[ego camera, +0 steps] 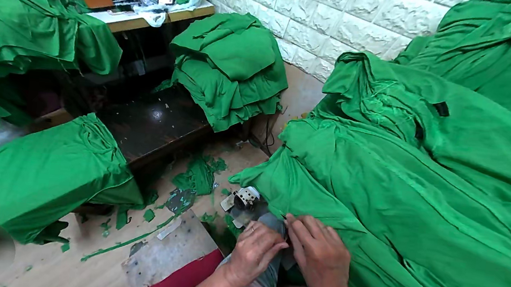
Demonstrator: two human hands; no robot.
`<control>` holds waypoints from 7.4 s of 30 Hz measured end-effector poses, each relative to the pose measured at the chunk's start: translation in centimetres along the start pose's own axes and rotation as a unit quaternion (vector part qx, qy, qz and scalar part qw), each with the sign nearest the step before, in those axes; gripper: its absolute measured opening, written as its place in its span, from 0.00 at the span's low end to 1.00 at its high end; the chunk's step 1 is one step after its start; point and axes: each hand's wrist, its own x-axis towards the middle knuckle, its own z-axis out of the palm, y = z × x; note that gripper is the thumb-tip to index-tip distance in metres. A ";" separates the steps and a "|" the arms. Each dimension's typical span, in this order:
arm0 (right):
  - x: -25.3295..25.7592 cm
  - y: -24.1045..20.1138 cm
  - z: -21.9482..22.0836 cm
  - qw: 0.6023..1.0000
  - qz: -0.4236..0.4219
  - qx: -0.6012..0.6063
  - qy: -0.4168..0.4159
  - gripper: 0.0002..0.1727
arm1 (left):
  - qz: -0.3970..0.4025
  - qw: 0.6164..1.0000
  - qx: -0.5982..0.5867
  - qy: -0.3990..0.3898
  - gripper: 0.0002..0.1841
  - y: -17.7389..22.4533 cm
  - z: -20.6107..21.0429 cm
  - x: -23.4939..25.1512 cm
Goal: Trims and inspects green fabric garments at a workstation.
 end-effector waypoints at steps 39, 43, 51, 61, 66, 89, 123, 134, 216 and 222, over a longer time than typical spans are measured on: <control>-3.5 2.8 -7.5 0.961 0.263 -0.087 0.025 0.35 | -0.121 0.981 0.150 -0.030 0.14 -0.4 -3.4 13.5; -8.9 3.6 -13.4 0.911 0.393 -0.129 -0.003 0.24 | -0.189 0.979 0.067 0.032 0.16 -1.3 -4.3 16.6; -11.3 6.7 -22.5 0.810 0.547 0.197 0.072 0.04 | -0.410 0.851 -0.319 0.078 0.19 -0.5 -2.7 22.1; -4.1 15.8 -15.8 0.685 0.595 0.366 0.206 0.24 | -0.112 0.856 0.176 -0.473 0.30 -6.2 7.1 25.2; -7.8 11.6 -19.4 0.806 0.480 0.231 0.256 0.22 | 0.047 0.939 0.230 -0.252 0.30 -2.5 6.0 22.4; -15.0 3.0 -16.8 0.817 0.429 0.182 0.340 0.12 | -0.098 0.877 -0.230 -0.411 0.12 11.8 12.7 7.1; -19.7 -0.1 -11.5 0.840 0.509 -0.015 0.190 0.20 | 0.046 0.936 0.006 -0.350 0.09 8.8 9.9 13.5; -18.0 1.0 -13.1 0.805 0.583 -0.002 0.107 0.13 | -0.072 0.876 -0.116 -0.463 0.12 11.2 12.4 9.5; -19.5 2.9 -6.2 0.886 0.331 -0.190 0.262 0.14 | 0.175 0.838 -0.144 -0.497 0.13 5.4 6.7 6.3; -18.1 2.2 -9.0 0.898 0.323 -0.135 0.268 0.07 | 0.210 0.909 -0.102 -0.345 0.08 7.5 9.6 8.0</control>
